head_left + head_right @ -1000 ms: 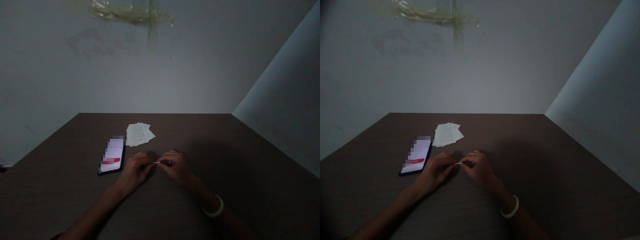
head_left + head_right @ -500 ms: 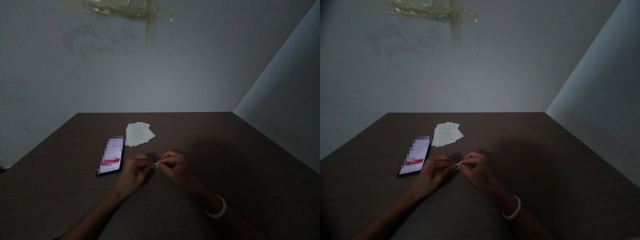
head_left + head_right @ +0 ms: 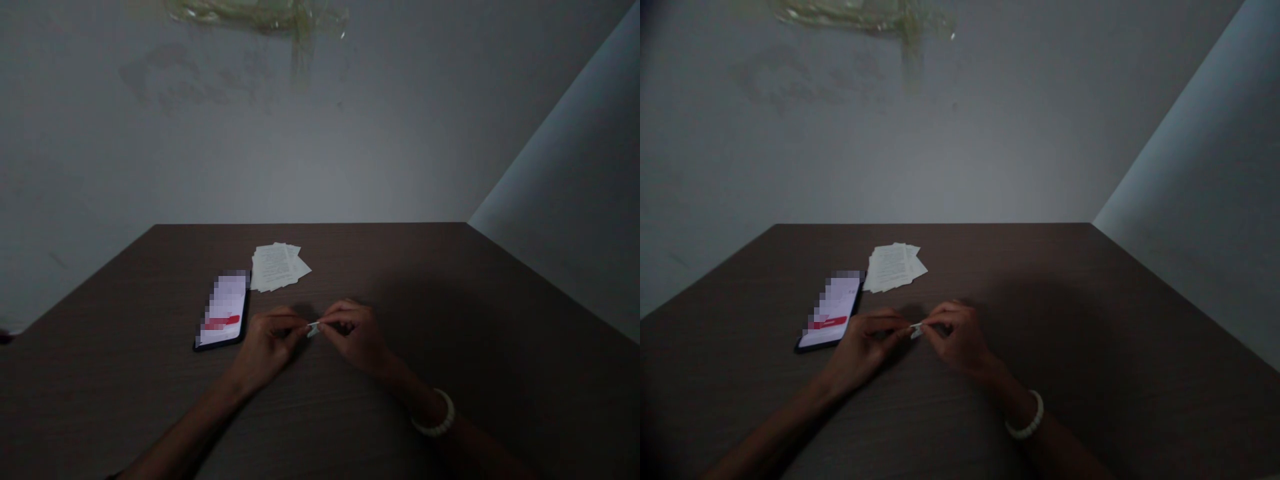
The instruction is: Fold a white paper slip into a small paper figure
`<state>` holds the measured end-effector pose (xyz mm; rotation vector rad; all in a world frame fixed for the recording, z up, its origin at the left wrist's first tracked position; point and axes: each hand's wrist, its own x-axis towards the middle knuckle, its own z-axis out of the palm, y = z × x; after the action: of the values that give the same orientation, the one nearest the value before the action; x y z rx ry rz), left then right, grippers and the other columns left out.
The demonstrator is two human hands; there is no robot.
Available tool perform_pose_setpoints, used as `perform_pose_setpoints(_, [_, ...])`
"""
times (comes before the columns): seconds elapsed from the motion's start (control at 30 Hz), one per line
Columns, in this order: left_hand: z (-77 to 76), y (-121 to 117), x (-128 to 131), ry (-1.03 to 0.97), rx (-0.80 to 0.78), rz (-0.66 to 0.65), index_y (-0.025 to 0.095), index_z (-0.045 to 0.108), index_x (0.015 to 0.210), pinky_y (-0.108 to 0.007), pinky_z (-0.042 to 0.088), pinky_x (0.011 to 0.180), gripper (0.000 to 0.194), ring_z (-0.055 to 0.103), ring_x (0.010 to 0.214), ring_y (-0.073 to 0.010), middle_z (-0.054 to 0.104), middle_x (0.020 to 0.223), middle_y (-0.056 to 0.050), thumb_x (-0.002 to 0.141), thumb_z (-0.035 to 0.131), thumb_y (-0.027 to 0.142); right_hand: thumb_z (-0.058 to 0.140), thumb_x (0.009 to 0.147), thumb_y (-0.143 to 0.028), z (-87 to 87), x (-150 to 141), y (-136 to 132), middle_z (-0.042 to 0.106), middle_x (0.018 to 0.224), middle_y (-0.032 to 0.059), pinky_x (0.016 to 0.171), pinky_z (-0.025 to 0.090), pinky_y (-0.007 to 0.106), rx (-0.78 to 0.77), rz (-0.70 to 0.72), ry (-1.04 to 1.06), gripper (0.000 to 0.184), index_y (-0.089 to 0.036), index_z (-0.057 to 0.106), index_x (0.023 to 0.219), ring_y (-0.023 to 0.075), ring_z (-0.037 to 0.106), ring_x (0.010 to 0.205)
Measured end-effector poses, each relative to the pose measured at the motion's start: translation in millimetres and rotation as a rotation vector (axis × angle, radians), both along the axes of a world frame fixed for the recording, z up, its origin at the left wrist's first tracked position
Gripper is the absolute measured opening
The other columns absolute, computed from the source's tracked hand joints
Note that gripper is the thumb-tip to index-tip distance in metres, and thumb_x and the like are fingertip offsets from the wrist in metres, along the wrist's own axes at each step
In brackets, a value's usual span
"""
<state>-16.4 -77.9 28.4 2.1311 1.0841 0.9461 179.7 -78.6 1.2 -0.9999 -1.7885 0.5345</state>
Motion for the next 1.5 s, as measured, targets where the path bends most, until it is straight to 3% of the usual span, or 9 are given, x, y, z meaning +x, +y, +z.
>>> perform_pose_setpoints(0.17, [-2.8, 1.1, -1.9, -0.027, 0.206, 0.026, 0.018, 0.074, 0.085, -0.03, 0.051, 0.07, 0.014, 0.062, 0.079, -0.0179, 0.068, 0.086, -0.007, 0.087, 0.062, 0.023, 0.068, 0.081, -0.015, 0.6, 0.1, -2.3, 0.07, 0.078, 0.0038, 0.07, 0.047, 0.031, 0.171, 0.001, -0.124, 0.008, -0.02, 0.074, 0.081, 0.0158, 0.062, 0.071])
perform_pose_setpoints(0.53, [-5.7, 1.0, -2.7, 0.048, 0.32, -0.082, 0.018, 0.071, 0.087, -0.031, 0.045, 0.069, 0.012, 0.055, 0.08, -0.0178, 0.064, 0.085, -0.005, 0.088, 0.059, 0.016, 0.068, 0.084, -0.017, 0.7, -0.1, -5.6, 0.07, 0.079, 0.0027, 0.068, 0.045, 0.03, 0.241, 0.02, -0.219, 0.007, -0.021, 0.072, 0.081, 0.0156, 0.06, 0.072])
perform_pose_setpoints(1.1, [-2.9, 0.5, -1.6, 0.065, 0.252, -0.09, 0.019, 0.071, 0.086, -0.031, 0.045, 0.07, 0.014, 0.055, 0.08, -0.0182, 0.065, 0.086, -0.005, 0.089, 0.057, 0.019, 0.063, 0.086, -0.014, 5.5, 3.7, -5.3, 0.068, 0.08, 0.0022, 0.069, 0.044, 0.031, 0.272, 0.039, -0.287, 0.013, -0.022, 0.07, 0.078, 0.0155, 0.056, 0.071])
perform_pose_setpoints(1.5, [2.2, -0.2, 0.9, 0.123, 0.098, 0.021, 0.018, 0.072, 0.084, -0.032, 0.047, 0.07, 0.019, 0.06, 0.077, -0.0189, 0.069, 0.08, -0.005, 0.087, 0.059, 0.032, 0.061, 0.088, -0.015, 5.4, 5.2, -7.4, 0.069, 0.08, 0.0028, 0.066, 0.044, 0.03, 0.355, 0.023, -0.374, 0.016, -0.022, 0.07, 0.077, 0.0152, 0.056, 0.07])
